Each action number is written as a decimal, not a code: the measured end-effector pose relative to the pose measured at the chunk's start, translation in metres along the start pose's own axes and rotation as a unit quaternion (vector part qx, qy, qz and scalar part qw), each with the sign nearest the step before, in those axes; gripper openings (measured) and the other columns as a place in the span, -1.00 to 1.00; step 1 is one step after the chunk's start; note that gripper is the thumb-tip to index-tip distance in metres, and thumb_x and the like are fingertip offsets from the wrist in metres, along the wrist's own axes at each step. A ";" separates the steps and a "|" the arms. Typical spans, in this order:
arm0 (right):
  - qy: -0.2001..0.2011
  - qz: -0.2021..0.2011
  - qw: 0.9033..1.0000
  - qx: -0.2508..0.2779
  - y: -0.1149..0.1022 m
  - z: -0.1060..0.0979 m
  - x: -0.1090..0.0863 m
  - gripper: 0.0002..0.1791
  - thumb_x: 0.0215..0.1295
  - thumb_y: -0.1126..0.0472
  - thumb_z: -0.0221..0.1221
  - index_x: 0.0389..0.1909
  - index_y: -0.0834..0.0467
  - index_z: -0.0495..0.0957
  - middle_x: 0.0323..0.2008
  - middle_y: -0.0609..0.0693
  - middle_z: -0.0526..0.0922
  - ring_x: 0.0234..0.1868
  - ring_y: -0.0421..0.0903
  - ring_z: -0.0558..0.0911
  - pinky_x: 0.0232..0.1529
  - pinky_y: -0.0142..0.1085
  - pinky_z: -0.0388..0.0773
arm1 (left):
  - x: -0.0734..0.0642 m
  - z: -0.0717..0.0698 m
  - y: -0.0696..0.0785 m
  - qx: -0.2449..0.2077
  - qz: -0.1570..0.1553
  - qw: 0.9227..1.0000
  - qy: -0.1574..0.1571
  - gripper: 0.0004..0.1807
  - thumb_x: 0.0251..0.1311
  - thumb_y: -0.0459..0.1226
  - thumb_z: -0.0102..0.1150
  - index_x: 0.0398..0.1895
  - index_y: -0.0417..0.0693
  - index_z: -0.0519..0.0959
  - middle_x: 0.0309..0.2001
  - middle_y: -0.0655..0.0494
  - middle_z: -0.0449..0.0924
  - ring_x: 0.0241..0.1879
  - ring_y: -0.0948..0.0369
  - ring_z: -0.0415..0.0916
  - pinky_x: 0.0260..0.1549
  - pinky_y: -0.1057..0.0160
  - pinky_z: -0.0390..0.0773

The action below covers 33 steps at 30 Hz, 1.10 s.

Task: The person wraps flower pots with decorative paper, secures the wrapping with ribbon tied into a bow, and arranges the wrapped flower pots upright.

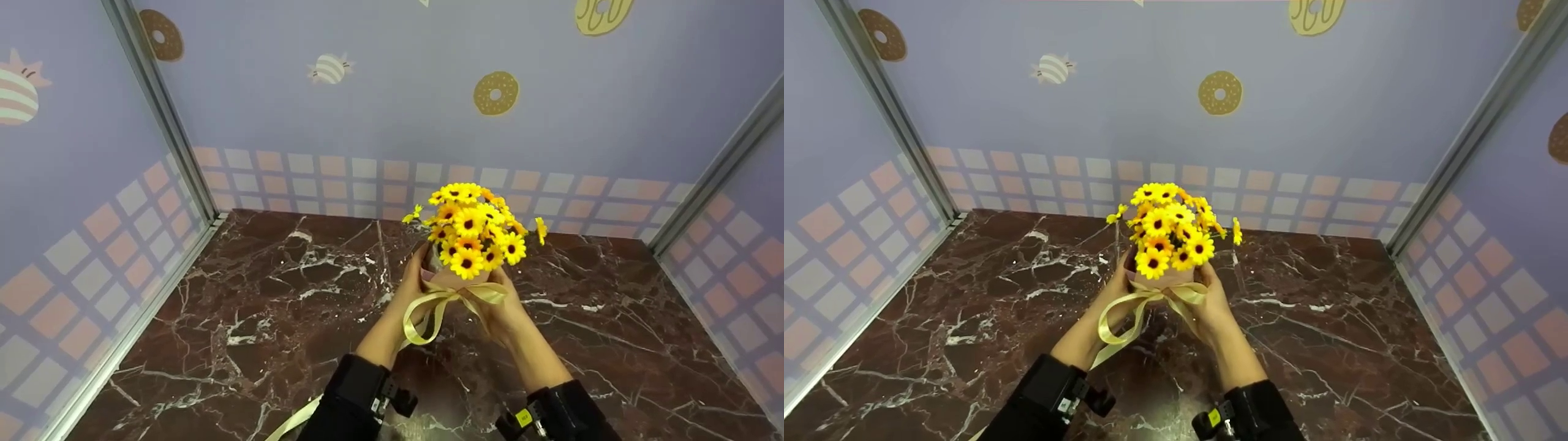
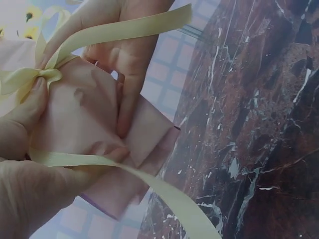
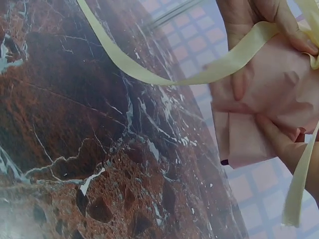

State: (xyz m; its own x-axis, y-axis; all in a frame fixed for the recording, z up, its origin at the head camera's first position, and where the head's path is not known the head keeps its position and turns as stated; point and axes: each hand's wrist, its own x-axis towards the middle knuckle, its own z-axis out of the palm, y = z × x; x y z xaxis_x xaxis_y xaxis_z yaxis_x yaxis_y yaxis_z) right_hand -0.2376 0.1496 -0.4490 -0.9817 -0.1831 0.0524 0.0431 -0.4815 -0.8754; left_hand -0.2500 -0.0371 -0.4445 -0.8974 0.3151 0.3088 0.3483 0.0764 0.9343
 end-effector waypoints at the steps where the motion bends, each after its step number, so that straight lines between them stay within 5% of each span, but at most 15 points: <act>1: 0.000 -0.003 1.000 -0.001 0.001 -0.001 0.000 -0.01 0.09 0.48 0.35 0.48 0.15 0.00 0.28 0.17 0.29 0.13 -0.01 0.50 0.09 -0.21 0.52 | -0.001 0.002 0.000 0.004 -0.009 1.000 0.012 0.08 -0.02 -0.42 0.43 0.48 -0.38 -0.09 0.40 -0.42 -0.09 0.35 -0.22 0.02 0.30 -0.11 0.17; 6: 0.001 -0.013 1.000 -0.011 0.006 -0.007 -0.001 -0.10 0.08 0.55 0.29 0.41 0.28 0.06 0.08 0.13 0.46 0.02 -0.04 0.55 0.03 -0.25 0.54 | 0.000 0.007 0.000 0.031 -0.027 0.998 0.051 0.04 -0.16 -0.35 0.54 0.41 -0.31 0.14 0.32 -0.35 0.10 0.29 -0.18 0.15 0.27 -0.09 0.23; 12: 0.021 0.006 0.997 -0.077 0.019 -0.019 0.003 -0.15 0.06 0.62 0.23 0.38 0.35 0.07 -0.07 0.17 0.54 -0.12 -0.02 0.63 -0.09 -0.25 0.61 | 0.003 0.004 -0.019 0.068 -0.051 0.996 0.035 -0.01 -0.19 -0.38 0.55 0.34 -0.38 0.19 0.26 -0.35 0.24 0.24 -0.18 0.26 0.23 -0.06 0.31; 18: 0.063 0.019 0.976 -0.208 0.034 -0.031 0.008 -0.21 0.02 0.46 0.38 0.29 0.35 0.24 0.02 0.25 0.53 -0.07 0.01 0.61 -0.09 -0.25 0.59 | 0.005 0.004 -0.038 0.095 -0.089 0.991 0.014 -0.07 0.01 -0.34 0.44 0.43 -0.35 0.14 0.29 -0.32 0.32 0.22 -0.16 0.34 0.20 -0.05 0.36; 23: 0.071 0.003 0.978 -0.194 0.041 -0.037 0.011 -0.24 0.02 0.50 0.36 0.27 0.38 0.25 0.00 0.26 0.53 -0.07 0.01 0.61 -0.09 -0.27 0.60 | 0.013 0.007 -0.045 0.116 -0.112 0.987 0.005 -0.13 0.07 -0.37 0.39 0.44 -0.31 0.17 0.32 -0.31 0.30 0.28 -0.18 0.28 0.22 -0.06 0.35; 27: 0.094 0.004 0.963 -0.251 0.046 -0.040 0.013 -0.30 0.01 0.44 0.40 0.20 0.38 0.32 -0.04 0.24 0.55 -0.11 0.01 0.60 -0.15 -0.28 0.60 | 0.030 0.006 -0.095 0.136 -0.123 0.983 -0.023 -0.18 0.13 -0.26 0.38 0.44 -0.17 0.22 0.24 -0.18 0.41 0.22 -0.07 0.37 0.14 0.07 0.44; 31: 0.106 0.005 0.939 -0.326 0.050 -0.042 0.012 -0.24 -0.06 0.33 0.48 0.21 0.33 0.39 -0.02 0.21 0.58 -0.14 0.01 0.61 -0.22 -0.26 0.60 | 0.050 0.006 -0.164 0.152 -0.119 0.979 -0.058 -0.18 0.14 -0.17 0.38 0.44 -0.08 0.22 -0.05 0.01 0.51 -0.10 0.12 0.49 -0.14 0.23 0.48; 33: 0.100 -0.001 0.933 -0.346 0.052 -0.044 0.011 -0.19 -0.08 0.32 0.50 0.26 0.31 0.37 0.02 0.20 0.57 -0.14 0.02 0.61 -0.22 -0.24 0.60 | 0.055 0.008 -0.181 0.141 -0.154 0.975 -0.069 -0.15 0.14 -0.20 0.38 0.47 -0.06 0.18 -0.04 0.06 0.51 -0.11 0.17 0.48 -0.16 0.23 0.48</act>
State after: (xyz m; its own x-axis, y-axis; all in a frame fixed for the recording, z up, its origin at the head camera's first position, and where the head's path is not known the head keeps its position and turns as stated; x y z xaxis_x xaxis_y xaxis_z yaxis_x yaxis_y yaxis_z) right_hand -0.2544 0.1601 -0.5153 -0.9996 0.0148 0.0236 -0.0202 0.1990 -0.9798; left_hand -0.3607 -0.0264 -0.5981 -0.9330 0.3592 -0.0243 0.1459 0.4389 0.8866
